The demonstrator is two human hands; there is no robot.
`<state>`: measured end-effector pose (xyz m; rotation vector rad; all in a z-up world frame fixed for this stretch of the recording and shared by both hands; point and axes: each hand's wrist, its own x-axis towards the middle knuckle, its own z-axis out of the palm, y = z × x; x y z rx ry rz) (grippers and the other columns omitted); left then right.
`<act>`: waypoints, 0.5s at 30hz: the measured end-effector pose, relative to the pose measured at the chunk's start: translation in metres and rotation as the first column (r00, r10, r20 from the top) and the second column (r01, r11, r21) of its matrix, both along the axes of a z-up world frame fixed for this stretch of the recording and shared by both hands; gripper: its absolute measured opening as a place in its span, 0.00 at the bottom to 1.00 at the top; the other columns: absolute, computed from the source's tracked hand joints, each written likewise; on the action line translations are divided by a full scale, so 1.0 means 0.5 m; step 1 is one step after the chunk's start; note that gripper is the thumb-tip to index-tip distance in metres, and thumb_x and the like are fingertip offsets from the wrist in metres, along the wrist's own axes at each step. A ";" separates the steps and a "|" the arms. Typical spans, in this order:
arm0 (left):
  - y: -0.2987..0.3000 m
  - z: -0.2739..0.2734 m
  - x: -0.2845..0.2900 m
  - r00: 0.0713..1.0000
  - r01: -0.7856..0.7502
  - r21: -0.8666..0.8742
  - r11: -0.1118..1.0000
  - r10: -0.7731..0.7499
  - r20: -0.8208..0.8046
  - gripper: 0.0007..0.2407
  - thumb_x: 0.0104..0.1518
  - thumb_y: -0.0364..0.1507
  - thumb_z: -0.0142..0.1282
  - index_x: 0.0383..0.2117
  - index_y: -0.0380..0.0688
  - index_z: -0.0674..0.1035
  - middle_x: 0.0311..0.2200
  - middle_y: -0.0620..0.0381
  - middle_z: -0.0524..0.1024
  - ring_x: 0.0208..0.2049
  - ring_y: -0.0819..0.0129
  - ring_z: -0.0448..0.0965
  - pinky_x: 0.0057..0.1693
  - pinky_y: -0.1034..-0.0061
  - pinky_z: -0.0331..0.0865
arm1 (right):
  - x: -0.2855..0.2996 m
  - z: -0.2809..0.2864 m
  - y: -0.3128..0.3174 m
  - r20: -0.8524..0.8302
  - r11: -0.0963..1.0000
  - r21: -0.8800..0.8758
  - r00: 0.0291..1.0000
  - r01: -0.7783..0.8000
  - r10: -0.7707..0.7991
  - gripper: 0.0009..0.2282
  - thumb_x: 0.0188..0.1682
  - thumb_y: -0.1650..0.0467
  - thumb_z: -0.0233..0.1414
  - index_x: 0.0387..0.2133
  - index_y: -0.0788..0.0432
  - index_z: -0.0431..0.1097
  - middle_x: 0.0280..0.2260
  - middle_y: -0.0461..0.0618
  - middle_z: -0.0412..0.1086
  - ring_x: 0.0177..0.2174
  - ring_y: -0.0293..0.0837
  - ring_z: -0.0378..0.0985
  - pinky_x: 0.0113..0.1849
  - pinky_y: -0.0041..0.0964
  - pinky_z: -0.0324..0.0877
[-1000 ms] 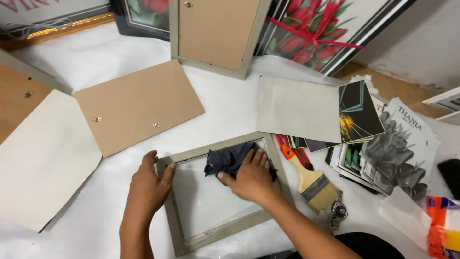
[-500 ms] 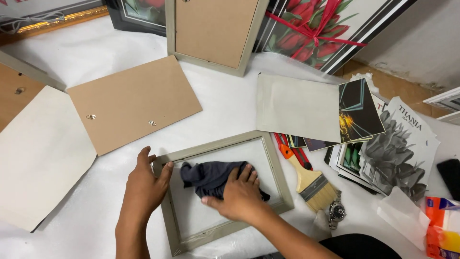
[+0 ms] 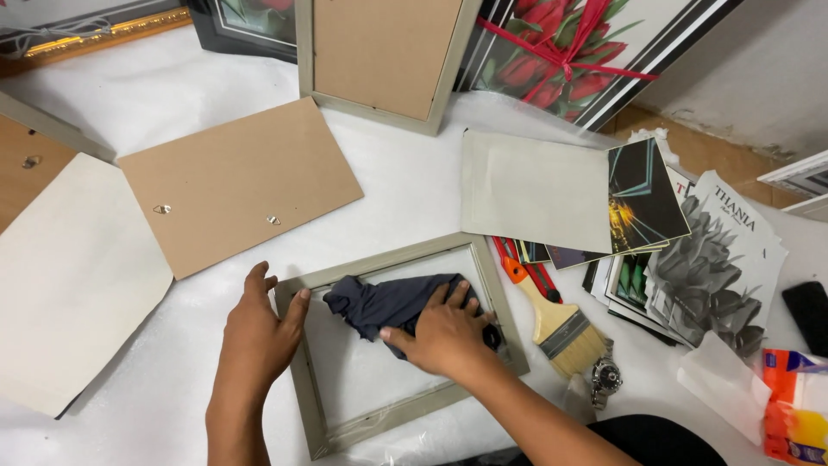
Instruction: The person wipes the inside of a picture frame with a cloth, then brushes the surface. They place a stencil with the word 'BUNHI' inside the frame and secure a cardboard backing over it.
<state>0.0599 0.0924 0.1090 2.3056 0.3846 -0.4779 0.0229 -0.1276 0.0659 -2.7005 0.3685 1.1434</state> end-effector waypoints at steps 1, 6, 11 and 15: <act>-0.003 0.004 0.005 1.000 -0.003 0.000 1.000 0.003 0.005 0.30 0.58 0.37 0.55 0.65 0.34 0.62 0.58 0.37 0.72 0.52 0.40 0.78 0.54 0.54 0.75 | -0.005 0.006 0.007 0.005 1.000 0.000 1.000 -0.003 0.003 0.53 0.50 0.41 0.47 0.63 0.82 0.39 0.63 0.92 0.32 0.58 0.89 0.45 0.52 0.88 0.43; -0.021 -0.017 -0.002 0.994 0.062 -0.007 0.998 -0.061 0.089 0.27 0.57 0.35 0.57 0.62 0.35 0.67 0.52 0.39 0.76 0.52 0.46 0.79 0.54 0.57 0.75 | -0.001 -0.005 0.009 -0.037 0.991 0.125 0.997 -0.056 0.061 0.51 0.53 0.45 0.48 0.63 0.85 0.34 0.59 1.00 0.23 0.56 1.00 0.32 0.56 0.83 0.36; -0.014 0.019 -0.003 0.992 0.112 -0.074 0.991 -0.107 0.067 0.27 0.61 0.35 0.53 0.63 0.27 0.65 0.54 0.32 0.74 0.57 0.38 0.75 0.56 0.45 0.73 | 0.037 0.116 -0.083 0.037 0.969 0.246 0.999 -0.012 0.003 0.27 0.53 0.60 0.43 0.60 0.68 0.59 0.57 0.78 0.56 0.57 0.72 0.65 0.55 0.64 0.62; 0.000 0.016 -0.007 0.986 0.104 -0.111 0.988 -0.089 0.139 0.26 0.62 0.34 0.53 0.62 0.26 0.65 0.54 0.31 0.74 0.58 0.38 0.74 0.56 0.45 0.71 | 0.048 0.174 -0.148 0.254 0.967 0.240 0.967 -0.089 0.026 0.17 0.50 0.67 0.44 0.43 0.58 0.80 0.40 0.65 0.79 0.47 0.65 0.78 0.48 0.59 0.70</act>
